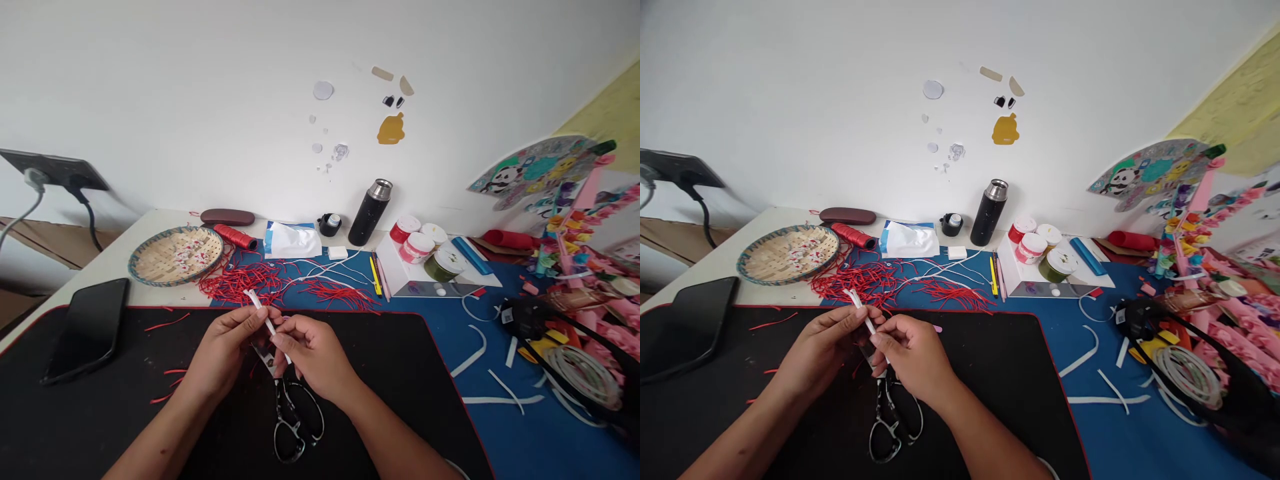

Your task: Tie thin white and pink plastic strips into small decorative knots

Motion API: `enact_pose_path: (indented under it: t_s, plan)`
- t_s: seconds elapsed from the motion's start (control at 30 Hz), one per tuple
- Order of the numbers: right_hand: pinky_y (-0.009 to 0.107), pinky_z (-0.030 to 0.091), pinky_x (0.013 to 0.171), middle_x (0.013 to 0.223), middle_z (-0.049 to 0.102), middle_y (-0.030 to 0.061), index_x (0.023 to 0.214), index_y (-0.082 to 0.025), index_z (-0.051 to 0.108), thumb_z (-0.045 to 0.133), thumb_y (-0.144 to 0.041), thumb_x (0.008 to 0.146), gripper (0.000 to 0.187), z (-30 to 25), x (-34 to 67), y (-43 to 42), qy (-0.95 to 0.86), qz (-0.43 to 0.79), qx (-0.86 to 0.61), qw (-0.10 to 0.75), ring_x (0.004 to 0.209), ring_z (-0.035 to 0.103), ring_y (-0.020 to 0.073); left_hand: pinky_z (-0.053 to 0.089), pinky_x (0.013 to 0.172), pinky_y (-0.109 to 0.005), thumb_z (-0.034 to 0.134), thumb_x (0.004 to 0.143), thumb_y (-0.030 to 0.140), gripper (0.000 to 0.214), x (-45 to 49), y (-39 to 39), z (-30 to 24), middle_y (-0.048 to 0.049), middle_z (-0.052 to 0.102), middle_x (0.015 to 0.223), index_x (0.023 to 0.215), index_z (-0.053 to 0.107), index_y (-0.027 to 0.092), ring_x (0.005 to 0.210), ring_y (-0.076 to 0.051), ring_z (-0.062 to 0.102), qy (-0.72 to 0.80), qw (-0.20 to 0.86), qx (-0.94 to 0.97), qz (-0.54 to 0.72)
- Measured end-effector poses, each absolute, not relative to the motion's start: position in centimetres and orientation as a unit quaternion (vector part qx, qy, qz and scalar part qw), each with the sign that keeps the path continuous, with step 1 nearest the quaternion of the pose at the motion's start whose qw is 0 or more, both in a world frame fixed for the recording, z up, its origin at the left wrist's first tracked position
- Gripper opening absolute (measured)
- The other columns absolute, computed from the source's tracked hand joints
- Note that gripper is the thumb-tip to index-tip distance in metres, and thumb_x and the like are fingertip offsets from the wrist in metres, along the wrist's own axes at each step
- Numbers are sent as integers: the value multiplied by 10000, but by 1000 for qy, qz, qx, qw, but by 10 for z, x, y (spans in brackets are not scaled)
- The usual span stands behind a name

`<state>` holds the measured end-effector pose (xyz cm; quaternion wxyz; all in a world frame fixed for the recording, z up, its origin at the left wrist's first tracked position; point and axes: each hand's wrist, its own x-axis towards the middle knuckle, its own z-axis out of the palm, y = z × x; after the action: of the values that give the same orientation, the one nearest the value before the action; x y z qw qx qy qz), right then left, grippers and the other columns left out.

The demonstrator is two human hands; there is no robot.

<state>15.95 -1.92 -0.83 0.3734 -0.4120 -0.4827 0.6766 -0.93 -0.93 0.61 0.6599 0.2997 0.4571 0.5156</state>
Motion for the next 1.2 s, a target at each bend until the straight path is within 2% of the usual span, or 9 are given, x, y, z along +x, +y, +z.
enact_pose_path:
  t_s: [0.2,0.37,0.47,0.57,0.77,0.87,1.03,1.2]
  plan:
    - [267,558,578,708,690,-4,893,-187,675,735,-470,920,291,-8,159,-20,-498,660,-411,385,568,679,143,538,560,-224,1010,589,471,409,-10,-6,5,-102,817,755,794,882,140,609,-152,640,456,696,261,490]
    - [259,544,582,762,706,11,914,-190,690,710,-452,946,265,-10,160,-19,-509,648,-413,387,619,699,155,598,604,-308,998,606,494,426,-11,-8,5,-109,821,768,835,881,154,662,-230,712,469,664,270,516]
    - [253,530,611,830,732,27,976,-188,717,682,-421,976,236,-8,164,-17,-528,619,-430,392,662,714,152,598,629,-320,941,699,516,381,-13,-10,6,-76,809,750,864,865,181,679,-238,717,492,618,328,518]
    - [234,477,559,835,726,24,972,-186,707,679,-420,979,236,-5,167,-15,-531,584,-457,411,600,665,126,561,649,-273,835,830,540,360,-15,-13,8,-46,777,725,771,820,185,667,-197,688,506,568,453,465]
    - [219,396,494,701,609,-31,893,-194,674,721,-407,940,224,-2,169,-13,-518,562,-464,448,517,507,94,394,446,-228,647,953,588,464,-13,-19,10,27,616,543,698,702,204,446,-135,530,536,497,566,382]
    - [225,410,512,748,620,-27,951,-205,683,744,-399,921,206,-2,169,-12,-509,560,-454,470,544,507,99,405,477,-235,611,979,517,436,-10,-19,10,18,636,562,679,683,209,475,-144,557,529,430,635,362]
    - [226,405,522,756,610,-32,1020,-211,718,763,-355,898,193,-3,168,-14,-520,568,-441,461,566,504,103,421,556,-237,562,990,354,365,-5,-19,8,7,669,615,668,654,211,553,-151,600,488,335,734,331]
    - [236,411,527,745,663,-18,934,-213,738,742,-341,910,130,-4,168,-13,-527,560,-445,459,562,527,110,405,537,-238,552,978,333,360,-3,-18,10,12,650,597,652,650,215,535,-151,584,472,352,745,314]
